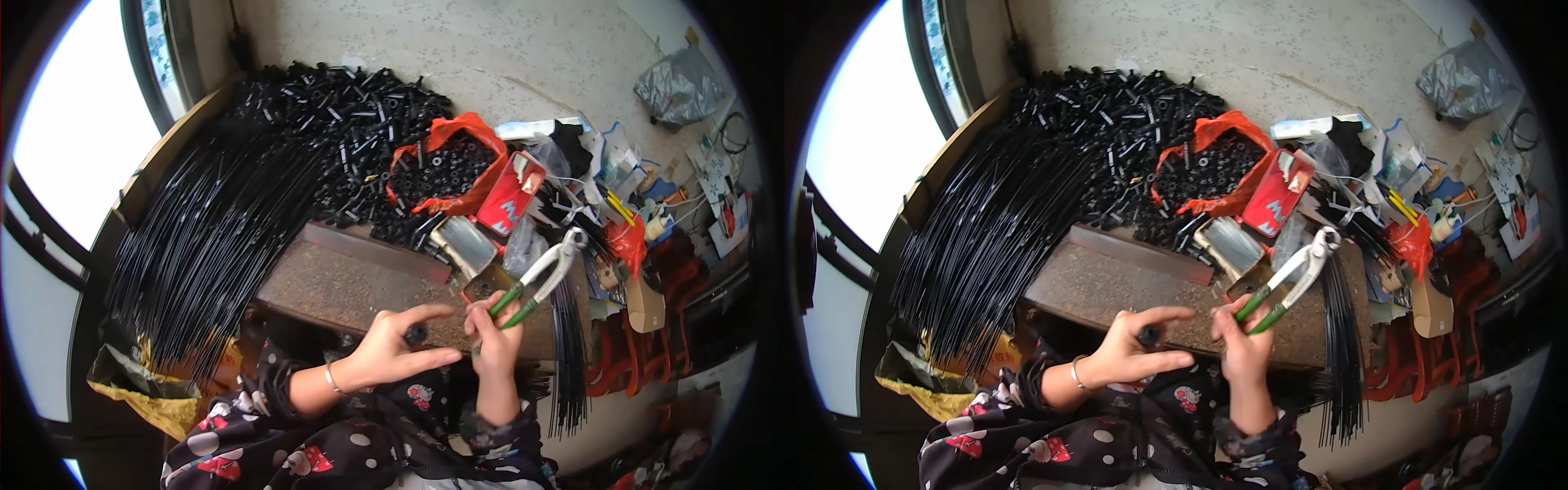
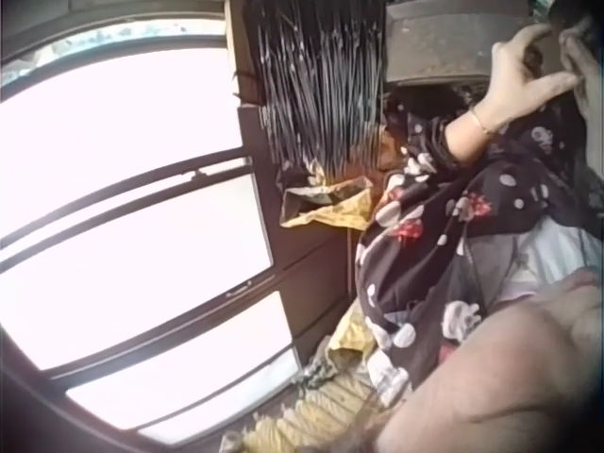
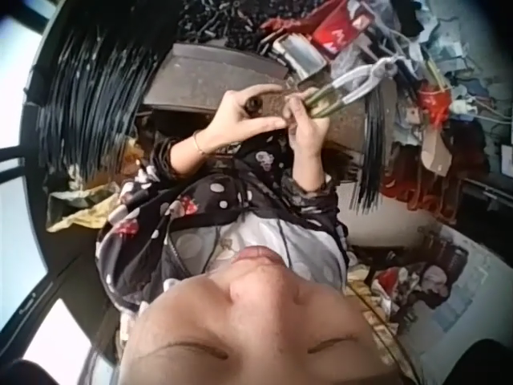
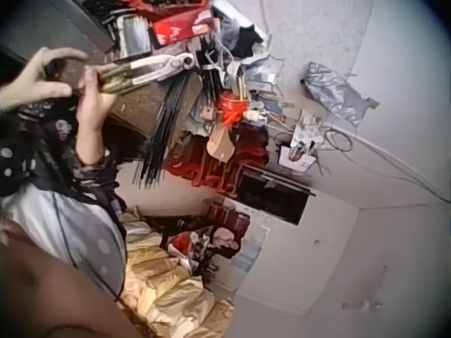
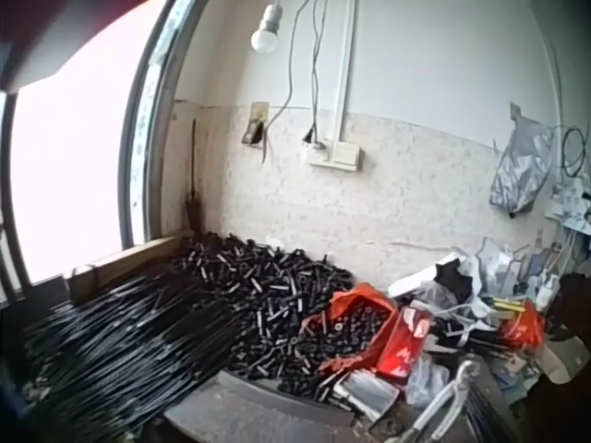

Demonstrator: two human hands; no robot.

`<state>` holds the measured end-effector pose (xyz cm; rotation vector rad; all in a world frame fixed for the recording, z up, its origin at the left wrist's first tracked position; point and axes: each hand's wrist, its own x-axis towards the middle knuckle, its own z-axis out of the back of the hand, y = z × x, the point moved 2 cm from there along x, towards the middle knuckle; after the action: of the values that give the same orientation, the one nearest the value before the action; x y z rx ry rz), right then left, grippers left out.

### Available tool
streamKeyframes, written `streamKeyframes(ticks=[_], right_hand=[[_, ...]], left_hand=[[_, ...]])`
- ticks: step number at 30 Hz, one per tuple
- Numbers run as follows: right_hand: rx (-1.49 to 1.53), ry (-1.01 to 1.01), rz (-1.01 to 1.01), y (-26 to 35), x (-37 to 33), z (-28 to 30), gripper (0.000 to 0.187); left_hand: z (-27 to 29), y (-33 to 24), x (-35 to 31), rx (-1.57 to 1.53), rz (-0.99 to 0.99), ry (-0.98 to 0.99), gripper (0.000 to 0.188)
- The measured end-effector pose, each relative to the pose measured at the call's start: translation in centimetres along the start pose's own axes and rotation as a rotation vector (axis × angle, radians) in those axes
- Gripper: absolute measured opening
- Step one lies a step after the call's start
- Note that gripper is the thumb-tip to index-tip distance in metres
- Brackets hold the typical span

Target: Assembling small black plastic components onto wires and using pliers to secure them.

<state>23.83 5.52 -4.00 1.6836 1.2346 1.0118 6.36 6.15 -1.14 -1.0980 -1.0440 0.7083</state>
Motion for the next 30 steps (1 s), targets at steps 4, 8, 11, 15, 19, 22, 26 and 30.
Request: streamKeyframes(ticks=[4, 8, 11, 15, 19, 22, 26, 30], right_hand=[[0.169, 0.026, 0.021, 1.6, -4.4, -5.8, 0.024], [0.186, 0.042, 0.069, 1.5, -6.4, -7.9, 0.027], [0.168, 0.080, 0.071, 1.5, -7.0, -8.4, 0.028], [0.132, 0.106, 0.098, 1.7, -7.5, -9.2, 0.029], [0.085, 0.078, 0.166, 1.9, -7.2, -9.6, 0.030], [-0.018, 0.268, 0.440, 1.5, -4.9, -8.6, 0.032], [0.071, 0.240, 0.259, 2.5, -5.4, -8.8, 0.033], [-0.043, 0.483, -0.341, 2.9, -7.2, -4.4, 0.023]], left_hand=[[-0.2, -1.7, -0.6, -0.008, -0.032, -0.097, 0.050], [0.4, -1.9, -2.0, -0.065, -0.112, -0.133, 0.054], [1.0, -1.8, -2.8, -0.045, -0.148, -0.148, 0.056], [1.4, -2.2, -3.7, -0.006, -0.184, -0.169, 0.059], [1.6, -2.7, -3.9, 0.053, -0.188, -0.198, 0.063], [2.0, -3.3, -3.6, -0.052, -0.205, -0.028, 0.065], [3.2, -4.1, -3.6, -0.219, -0.117, 0.011, 0.069], [6.0, -3.5, -3.6, -0.348, -0.060, -0.047, 0.069]])
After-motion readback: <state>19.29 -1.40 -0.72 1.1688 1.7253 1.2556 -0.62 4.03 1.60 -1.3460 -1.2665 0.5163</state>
